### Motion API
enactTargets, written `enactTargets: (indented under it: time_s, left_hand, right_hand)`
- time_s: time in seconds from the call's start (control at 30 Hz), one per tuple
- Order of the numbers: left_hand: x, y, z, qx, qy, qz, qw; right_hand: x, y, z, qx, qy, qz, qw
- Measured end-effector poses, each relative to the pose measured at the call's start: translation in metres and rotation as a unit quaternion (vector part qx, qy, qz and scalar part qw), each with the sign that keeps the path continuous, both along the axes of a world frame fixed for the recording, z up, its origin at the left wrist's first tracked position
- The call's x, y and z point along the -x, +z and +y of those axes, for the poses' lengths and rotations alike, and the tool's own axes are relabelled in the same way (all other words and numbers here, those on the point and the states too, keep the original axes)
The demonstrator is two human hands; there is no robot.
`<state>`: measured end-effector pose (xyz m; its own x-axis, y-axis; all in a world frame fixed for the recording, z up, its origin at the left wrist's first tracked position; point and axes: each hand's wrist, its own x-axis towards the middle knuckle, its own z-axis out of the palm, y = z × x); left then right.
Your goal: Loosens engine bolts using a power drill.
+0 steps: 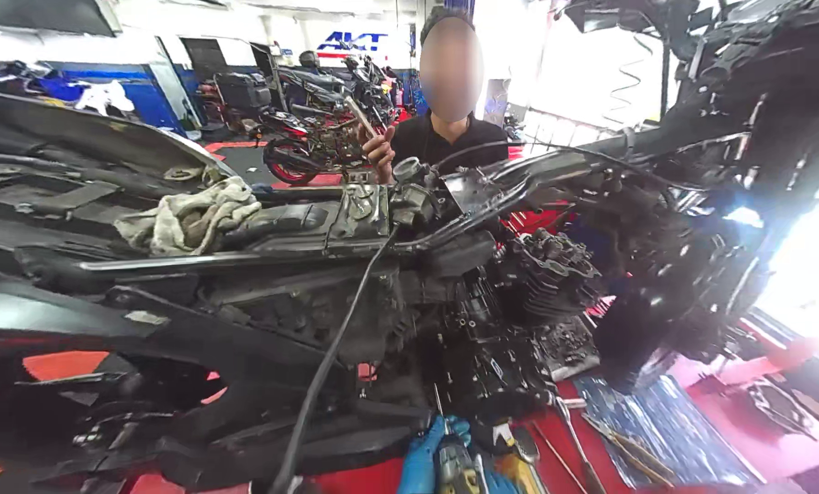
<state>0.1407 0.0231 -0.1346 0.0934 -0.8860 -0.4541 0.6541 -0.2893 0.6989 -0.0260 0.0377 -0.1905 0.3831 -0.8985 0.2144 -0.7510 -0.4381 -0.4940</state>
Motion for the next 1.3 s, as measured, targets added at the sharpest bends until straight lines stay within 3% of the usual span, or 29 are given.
enactTargets:
  time_s: [0.07,0.17,0.3,0.53,0.87,1.3]
  left_hand:
    - [0.0,0.004,0.002,0.02,-0.01,-0.015,1.0]
    - [0.0,-0.006,0.015,0.011,-0.033,-0.016,0.999]
    - [-0.001,-0.008,0.003,0.03,0.007,0.028,0.999]
    - [0.005,-0.016,-0.001,0.037,0.03,-0.014,0.999]
    - [0.036,0.011,0.038,0.065,0.004,0.001,0.998]
    - [0.012,0.029,0.004,0.063,-0.043,-0.058,0.995]
  right_hand:
    - [-0.003,0.011,0.001,0.019,-0.015,-0.013,1.0]
    - [-0.003,-0.001,0.016,0.004,-0.014,-0.009,1.0]
    - [-0.008,-0.008,0.0,0.044,-0.002,-0.002,0.999]
    - [-0.003,0.003,-0.007,0.018,0.02,0.061,0.998]
    - [0.035,0.006,0.033,0.076,0.024,-0.065,0.995]
    - [0.019,0.028,0.009,0.066,0.0,-0.088,0.994]
